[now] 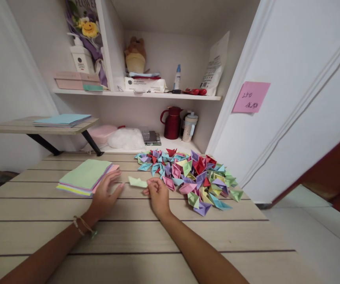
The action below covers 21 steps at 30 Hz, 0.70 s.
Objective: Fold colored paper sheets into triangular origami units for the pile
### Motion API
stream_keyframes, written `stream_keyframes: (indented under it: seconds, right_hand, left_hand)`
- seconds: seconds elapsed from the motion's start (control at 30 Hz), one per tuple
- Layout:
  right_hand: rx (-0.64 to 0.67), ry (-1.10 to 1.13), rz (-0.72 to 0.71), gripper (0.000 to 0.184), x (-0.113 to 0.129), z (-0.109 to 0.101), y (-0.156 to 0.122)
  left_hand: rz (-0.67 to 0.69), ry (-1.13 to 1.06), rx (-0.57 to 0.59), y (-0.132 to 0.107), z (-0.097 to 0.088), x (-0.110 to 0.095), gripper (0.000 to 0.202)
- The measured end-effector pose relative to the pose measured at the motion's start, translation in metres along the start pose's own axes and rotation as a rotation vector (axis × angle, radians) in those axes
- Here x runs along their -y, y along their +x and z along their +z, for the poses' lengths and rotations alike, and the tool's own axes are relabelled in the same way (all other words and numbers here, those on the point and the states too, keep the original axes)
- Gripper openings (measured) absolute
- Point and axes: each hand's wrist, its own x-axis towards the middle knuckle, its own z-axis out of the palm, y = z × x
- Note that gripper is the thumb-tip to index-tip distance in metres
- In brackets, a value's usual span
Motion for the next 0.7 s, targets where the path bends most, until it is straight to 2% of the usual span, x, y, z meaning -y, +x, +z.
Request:
stream_keyframes:
  seconds: [0.07,0.13,0.23,0.3,0.4,0.47,0.57,0.7]
  right_hand:
    - [-0.142,0.022,-0.039,0.029,0.001,-0.005,0.004]
    - [-0.268,0.084,-0.052,0.031,0.0,-0.012,0.009]
    - [-0.302,0.201,-0.077,0.05,-0.002,-0.02,0.015]
    - [-0.245,0.212,-0.11,0.068,-0.001,-0.021,0.017]
    - [-0.147,0.173,-0.132,0.079,-0.001,-0.018,0.016]
    - [-0.108,0.154,-0.134,0.079,-0.001,-0.016,0.014]
    - [-0.095,0.132,-0.132,0.077,-0.002,-0.013,0.013]
    - [-0.105,0.117,-0.107,0.074,-0.002,-0.014,0.013]
  left_hand:
    - [0.139,0.276,-0.011,0.01,-0.024,-0.003,0.028]
    - [0.169,0.546,-0.056,0.02,-0.05,-0.002,0.03]
    - [0.066,0.867,-0.104,0.029,-0.081,0.008,0.047]
    - [-0.03,1.007,-0.038,0.03,-0.094,0.019,0.058]
    - [-0.203,1.1,0.175,0.027,-0.103,0.034,0.063]
    - [-0.242,1.13,0.269,0.026,-0.104,0.039,0.062]
    - [-0.252,1.148,0.335,0.026,-0.102,0.039,0.059]
    - [-0.337,1.123,0.331,0.026,-0.102,0.035,0.046]
